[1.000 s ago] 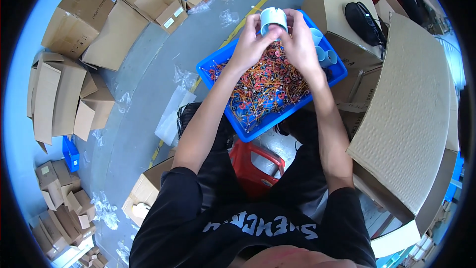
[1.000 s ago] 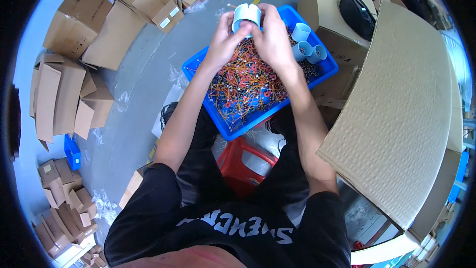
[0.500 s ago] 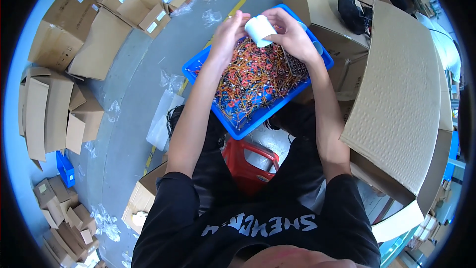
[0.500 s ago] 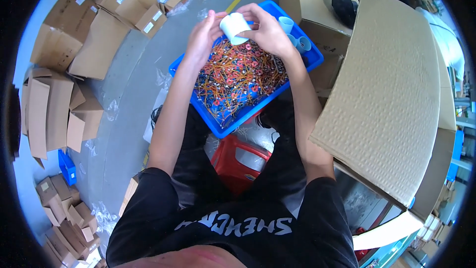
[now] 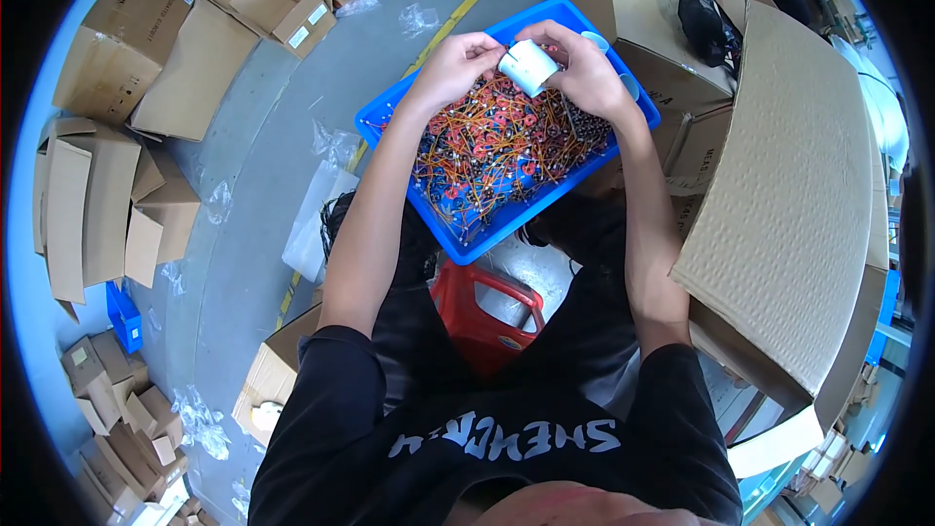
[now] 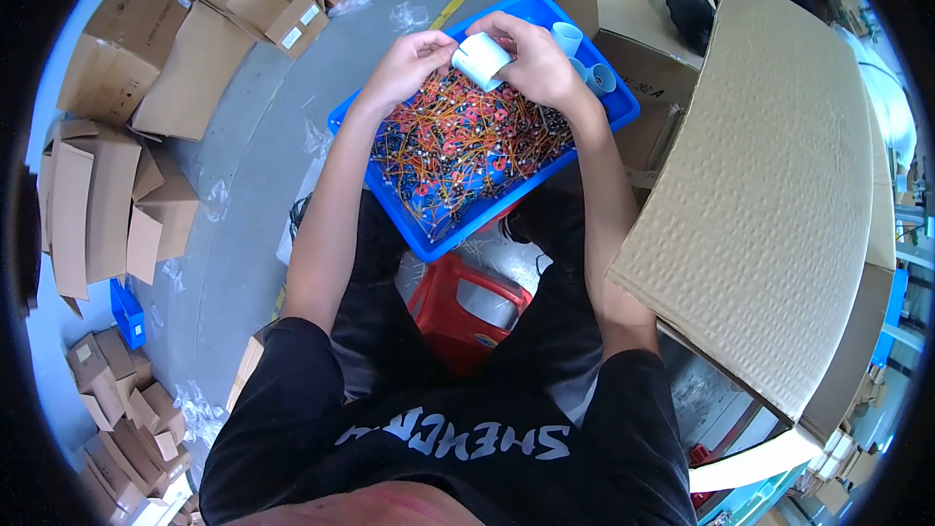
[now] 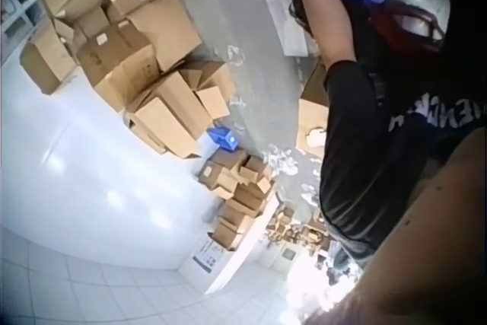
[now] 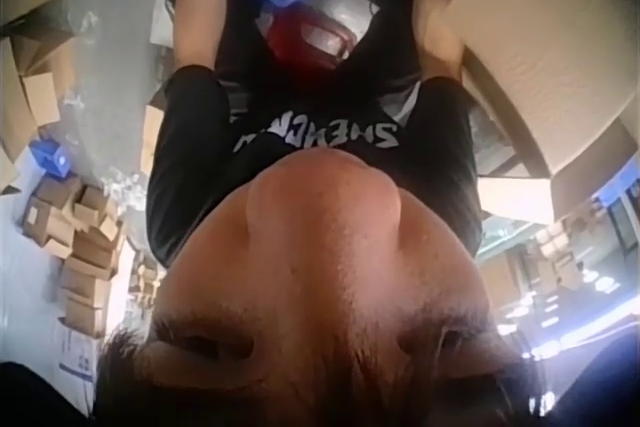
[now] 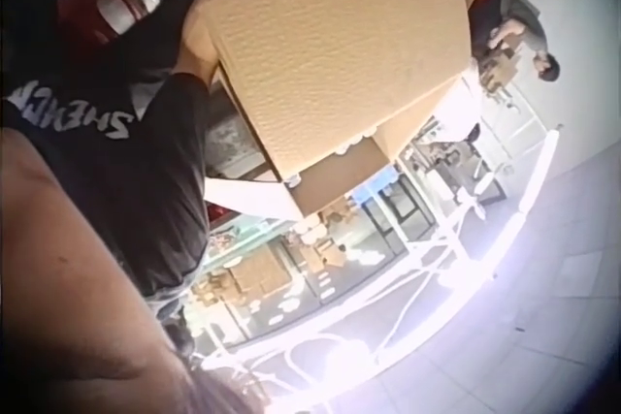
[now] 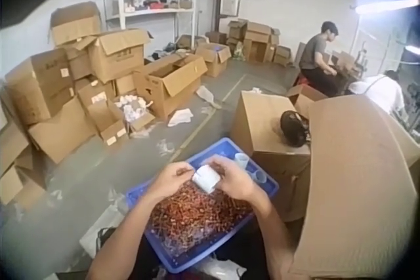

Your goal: The person is manually packaging small electronic resistors into white plastic containers.

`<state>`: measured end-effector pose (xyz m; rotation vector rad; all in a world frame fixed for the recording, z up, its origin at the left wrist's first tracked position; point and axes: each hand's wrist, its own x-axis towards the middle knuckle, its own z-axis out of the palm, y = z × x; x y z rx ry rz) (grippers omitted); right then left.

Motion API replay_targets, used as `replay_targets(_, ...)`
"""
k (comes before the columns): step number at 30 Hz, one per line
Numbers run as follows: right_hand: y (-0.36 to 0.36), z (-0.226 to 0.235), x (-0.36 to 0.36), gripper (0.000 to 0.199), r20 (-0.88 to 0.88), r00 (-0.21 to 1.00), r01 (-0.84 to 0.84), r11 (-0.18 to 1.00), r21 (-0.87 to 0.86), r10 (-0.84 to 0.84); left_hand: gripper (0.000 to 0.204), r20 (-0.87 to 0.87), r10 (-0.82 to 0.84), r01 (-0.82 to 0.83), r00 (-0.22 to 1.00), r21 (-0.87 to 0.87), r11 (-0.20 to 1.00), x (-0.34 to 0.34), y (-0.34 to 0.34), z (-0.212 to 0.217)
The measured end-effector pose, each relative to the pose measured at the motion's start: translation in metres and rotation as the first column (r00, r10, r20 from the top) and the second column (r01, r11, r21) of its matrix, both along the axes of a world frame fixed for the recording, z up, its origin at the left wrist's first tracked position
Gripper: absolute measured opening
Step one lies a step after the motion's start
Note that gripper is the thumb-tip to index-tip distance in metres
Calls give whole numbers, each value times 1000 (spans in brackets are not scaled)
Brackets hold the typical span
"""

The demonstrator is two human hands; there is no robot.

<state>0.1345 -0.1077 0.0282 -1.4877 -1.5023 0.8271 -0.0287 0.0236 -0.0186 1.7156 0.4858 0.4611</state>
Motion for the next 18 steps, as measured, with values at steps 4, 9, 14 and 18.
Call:
replay_targets(4,0,-4,3,50,70,997,22,1000,20,-23,22,13,31,-31,999,16,999,2,-4,3)
replay_targets(9,2,-2,-5,47,239,966,97,995,36,-103,21,3,192,-174,981,435,883,3,-15,10)
replay_targets(14,2,-8,-2,41,299,945,127,991,45,-135,20,67,181,-189,981,516,835,5,-17,10)
replay_targets(18,4,-18,2,42,415,880,246,969,14,-230,22,-21,186,-150,982,508,848,9,-27,15)
